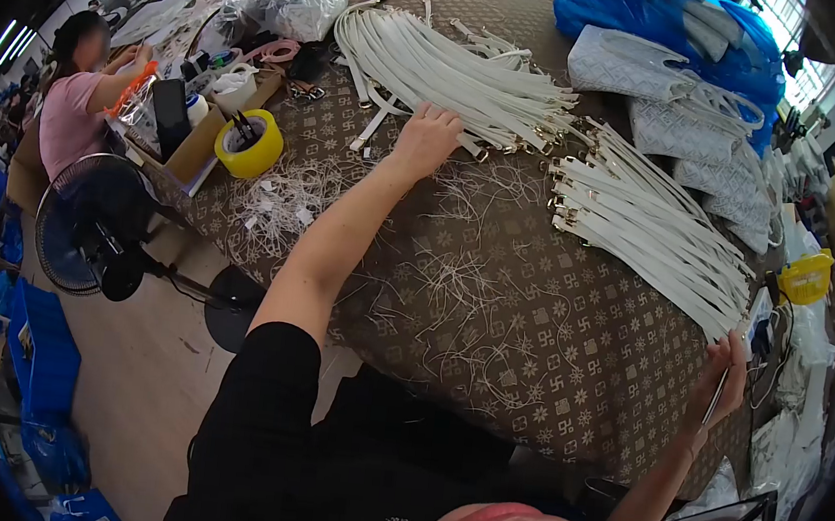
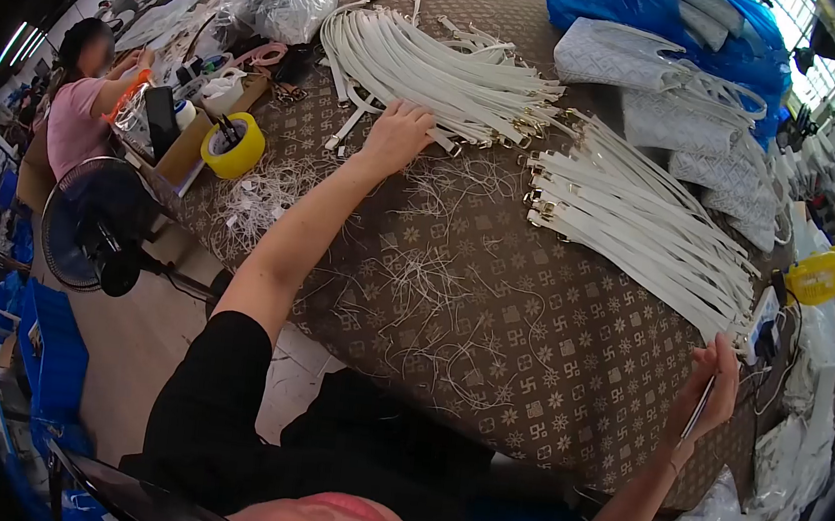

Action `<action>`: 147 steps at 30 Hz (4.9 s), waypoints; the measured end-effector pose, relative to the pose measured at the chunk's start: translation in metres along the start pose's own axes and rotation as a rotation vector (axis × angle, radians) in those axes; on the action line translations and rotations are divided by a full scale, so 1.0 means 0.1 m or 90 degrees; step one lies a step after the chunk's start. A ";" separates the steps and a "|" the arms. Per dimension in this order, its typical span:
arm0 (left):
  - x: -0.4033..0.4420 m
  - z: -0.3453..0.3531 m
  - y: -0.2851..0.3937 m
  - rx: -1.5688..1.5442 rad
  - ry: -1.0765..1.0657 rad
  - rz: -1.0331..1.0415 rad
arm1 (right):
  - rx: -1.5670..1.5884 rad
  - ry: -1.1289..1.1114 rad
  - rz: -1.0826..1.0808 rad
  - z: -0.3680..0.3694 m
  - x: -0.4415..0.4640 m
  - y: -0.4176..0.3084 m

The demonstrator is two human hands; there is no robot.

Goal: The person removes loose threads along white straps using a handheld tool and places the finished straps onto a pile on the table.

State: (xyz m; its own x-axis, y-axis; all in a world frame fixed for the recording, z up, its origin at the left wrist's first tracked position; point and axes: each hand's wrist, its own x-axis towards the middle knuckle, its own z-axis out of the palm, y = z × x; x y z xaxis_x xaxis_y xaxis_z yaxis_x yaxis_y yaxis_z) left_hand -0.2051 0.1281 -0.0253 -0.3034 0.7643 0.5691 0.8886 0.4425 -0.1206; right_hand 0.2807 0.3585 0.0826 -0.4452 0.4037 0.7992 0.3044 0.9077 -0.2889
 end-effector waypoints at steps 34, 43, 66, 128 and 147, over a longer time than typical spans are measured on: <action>-0.21 -1.71 2.16 -0.609 -0.145 0.281 | 0.068 -0.097 -0.005 0.37 -0.39 -1.20; -0.84 -2.10 0.26 -0.539 -0.171 -0.191 | 0.026 -0.148 0.288 -0.11 -0.76 -0.92; -1.04 -1.48 1.64 -0.503 -0.195 0.048 | 0.015 -0.237 0.242 0.35 -1.09 -0.96; -1.04 -1.31 2.23 -0.605 -0.256 0.140 | 0.302 -0.230 0.236 0.38 -1.49 -1.52; -1.03 -1.32 2.24 -0.599 -0.273 0.119 | 0.300 -0.241 0.213 0.40 -1.49 -1.49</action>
State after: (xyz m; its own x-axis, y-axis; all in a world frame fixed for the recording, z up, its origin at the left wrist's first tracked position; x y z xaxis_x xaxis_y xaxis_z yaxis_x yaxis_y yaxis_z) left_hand 0.0711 0.0865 -0.0035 -0.0665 0.9662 0.2491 0.7866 -0.1028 0.6088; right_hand 0.2683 0.1674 -0.0141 -0.6803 0.6051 0.4136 0.1164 0.6463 -0.7541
